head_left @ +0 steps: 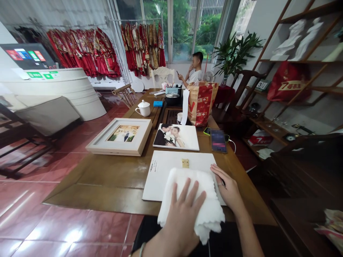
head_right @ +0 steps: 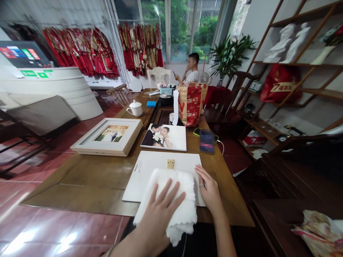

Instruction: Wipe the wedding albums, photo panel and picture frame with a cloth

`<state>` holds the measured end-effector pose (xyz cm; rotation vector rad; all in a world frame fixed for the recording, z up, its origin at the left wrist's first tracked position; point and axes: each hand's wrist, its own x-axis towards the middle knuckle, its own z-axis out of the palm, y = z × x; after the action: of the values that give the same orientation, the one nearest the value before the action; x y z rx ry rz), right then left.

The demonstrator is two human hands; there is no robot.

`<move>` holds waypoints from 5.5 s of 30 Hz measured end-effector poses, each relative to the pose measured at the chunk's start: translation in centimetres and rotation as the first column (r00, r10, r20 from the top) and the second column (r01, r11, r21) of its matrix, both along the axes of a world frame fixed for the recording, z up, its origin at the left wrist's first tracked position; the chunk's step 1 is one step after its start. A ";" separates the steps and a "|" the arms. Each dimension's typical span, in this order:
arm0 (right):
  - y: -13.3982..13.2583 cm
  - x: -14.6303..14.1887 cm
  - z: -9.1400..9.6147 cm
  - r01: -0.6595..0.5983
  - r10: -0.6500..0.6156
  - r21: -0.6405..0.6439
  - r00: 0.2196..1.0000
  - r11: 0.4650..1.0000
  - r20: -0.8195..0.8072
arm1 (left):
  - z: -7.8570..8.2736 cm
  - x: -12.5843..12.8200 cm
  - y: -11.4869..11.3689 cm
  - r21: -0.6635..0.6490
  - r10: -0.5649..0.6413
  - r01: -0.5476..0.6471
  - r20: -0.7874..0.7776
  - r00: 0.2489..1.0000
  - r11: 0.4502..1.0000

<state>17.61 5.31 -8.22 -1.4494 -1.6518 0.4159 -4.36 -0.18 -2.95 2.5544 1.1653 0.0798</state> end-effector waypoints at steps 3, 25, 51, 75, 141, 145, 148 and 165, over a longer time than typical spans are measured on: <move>0.0 0.0 0.0 0.013 -0.013 -0.001 1.000 1.000 -0.002 | 0.6 0.3 1.6 0.045 0.067 -0.067 0.003 0.998 0.997; -0.3 -0.5 0.6 0.017 -0.017 -0.029 1.000 0.999 -0.002 | 4.3 -5.9 2.3 -0.044 0.116 -0.124 -0.163 0.980 0.991; -0.3 -0.4 0.5 0.017 -0.018 -0.045 1.000 0.999 -0.006 | 2.5 -4.6 4.8 0.081 0.213 -0.202 -0.180 0.960 0.976; -0.3 -0.3 0.4 0.017 -0.016 -0.037 1.000 0.999 0.006 | 2.1 -4.8 11.3 0.157 0.287 -0.264 -0.148 0.946 0.952; -0.3 -0.4 0.5 0.019 -0.020 -0.040 1.000 0.999 -0.022 | 1.1 -4.1 4.3 0.287 0.316 -0.275 -0.105 0.943 0.918; -0.4 -0.4 0.5 0.018 -0.018 -0.046 1.000 0.999 -0.005 | 0.4 -4.3 1.0 0.251 0.306 -0.297 0.003 0.952 0.921; -0.4 -0.3 0.4 0.020 -0.020 -0.050 1.000 0.999 0.004 | 0.4 -4.4 0.9 0.231 0.297 -0.289 0.000 0.955 0.929; -0.3 -0.2 0.3 0.009 -0.009 -0.040 1.000 0.999 0.003 | 0.7 -2.7 9.6 0.340 0.321 -0.258 -0.144 0.936 0.904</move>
<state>17.45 5.04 -7.92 -1.4872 -1.6465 0.4445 -7.06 9.40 -2.21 2.6821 1.7359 0.0923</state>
